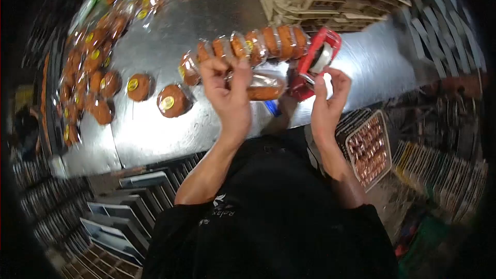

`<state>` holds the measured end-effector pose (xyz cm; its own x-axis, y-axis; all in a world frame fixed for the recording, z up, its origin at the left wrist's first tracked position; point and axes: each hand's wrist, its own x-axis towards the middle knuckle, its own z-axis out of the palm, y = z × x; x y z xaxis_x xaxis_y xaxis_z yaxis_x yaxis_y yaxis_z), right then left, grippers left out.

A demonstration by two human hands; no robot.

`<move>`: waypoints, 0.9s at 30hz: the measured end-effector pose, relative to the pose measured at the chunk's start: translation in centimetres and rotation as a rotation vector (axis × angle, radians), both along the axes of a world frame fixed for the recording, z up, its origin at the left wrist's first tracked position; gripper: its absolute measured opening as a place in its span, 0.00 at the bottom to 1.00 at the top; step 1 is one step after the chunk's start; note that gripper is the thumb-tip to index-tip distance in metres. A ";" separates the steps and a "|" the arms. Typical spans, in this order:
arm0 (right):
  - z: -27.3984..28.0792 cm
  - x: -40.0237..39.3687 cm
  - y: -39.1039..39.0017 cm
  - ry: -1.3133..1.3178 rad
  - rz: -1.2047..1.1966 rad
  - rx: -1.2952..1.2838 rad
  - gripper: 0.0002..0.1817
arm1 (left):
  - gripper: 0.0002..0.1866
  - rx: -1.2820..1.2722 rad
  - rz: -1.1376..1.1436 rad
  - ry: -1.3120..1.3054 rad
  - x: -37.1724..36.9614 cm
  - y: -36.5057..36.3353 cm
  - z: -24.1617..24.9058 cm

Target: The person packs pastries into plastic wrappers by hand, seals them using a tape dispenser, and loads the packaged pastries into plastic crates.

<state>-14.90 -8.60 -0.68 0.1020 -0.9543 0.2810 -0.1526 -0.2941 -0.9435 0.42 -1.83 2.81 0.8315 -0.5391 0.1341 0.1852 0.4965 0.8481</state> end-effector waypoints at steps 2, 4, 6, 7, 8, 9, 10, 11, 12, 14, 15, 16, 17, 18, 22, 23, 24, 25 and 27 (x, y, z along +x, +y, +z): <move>-2.9 -2.4 0.2 0.308 -0.136 0.173 0.23 | 0.13 0.003 -0.144 -0.002 0.7 0.5 -0.6; -3.7 -2.3 -0.4 0.269 -0.169 0.349 0.25 | 0.13 0.006 -0.217 -0.011 0.8 0.5 -1.0; -3.9 -1.4 -2.2 0.114 -0.208 0.484 0.20 | 0.13 0.061 -0.246 -0.040 0.6 0.3 -1.1; -1.7 -0.9 -2.4 0.041 -0.124 0.490 0.17 | 0.13 0.063 -0.272 -0.037 0.6 0.4 -1.4; -1.7 -0.9 -1.9 0.110 -0.211 0.328 0.16 | 0.13 0.055 -0.312 -0.014 0.4 0.5 -1.6; -1.6 -0.8 -1.9 0.177 -0.286 0.155 0.14 | 0.13 0.038 -0.343 0.004 0.5 0.3 -1.8; -1.7 -1.0 -0.6 0.180 -0.295 0.155 0.14 | 0.13 0.036 -0.353 0.007 0.6 0.3 -2.0; -2.1 -1.6 2.2 0.134 -0.308 0.323 0.12 | 0.13 0.077 -0.309 -0.006 0.7 0.5 -2.4; -2.7 -1.8 3.8 0.087 -0.312 0.479 0.11 | 0.13 0.106 -0.256 -0.021 0.9 0.4 -2.8; -4.6 0.0 5.1 -0.117 -0.183 0.748 0.15 | 0.13 0.204 -0.166 -0.050 1.2 1.0 -4.3; -2.0 2.1 6.1 -0.069 -0.057 0.645 0.13 | 0.13 0.280 -0.076 -0.099 1.7 0.5 -4.8; 0.7 4.3 6.4 0.028 0.031 0.314 0.10 | 0.13 0.266 -0.048 -0.097 1.9 0.2 -5.2; 3.1 5.6 6.7 0.098 0.128 0.115 0.07 | 0.13 0.271 -0.051 -0.007 1.6 1.0 -5.5; 3.5 7.0 6.5 0.091 0.176 0.043 0.06 | 0.12 0.258 -0.052 0.075 1.5 1.3 -5.5; 3.2 9.5 5.6 -0.037 0.351 0.175 0.10 | 0.14 0.274 0.011 -0.140 2.3 3.2 -2.8; 3.2 9.7 5.1 -0.145 0.382 0.331 0.14 | 0.14 0.279 0.061 -0.135 3.3 3.8 -2.8; 3.2 9.3 3.9 -0.246 0.604 0.742 0.14 | 0.14 0.130 -0.068 -0.054 4.6 4.7 -2.9; 3.1 9.4 2.5 -0.074 0.871 0.953 0.12 | 0.15 -0.026 -0.195 0.019 5.5 5.4 -2.5; 3.3 11.5 3.6 -0.124 0.932 0.961 0.11 | 0.16 0.034 0.155 0.136 6.5 7.2 -1.7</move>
<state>-3.43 -5.04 2.59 0.8394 -0.3666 -0.4012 -0.1587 0.5407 -0.8261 6.90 5.38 1.11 0.9142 -0.4053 -0.0010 0.2222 0.4992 0.8375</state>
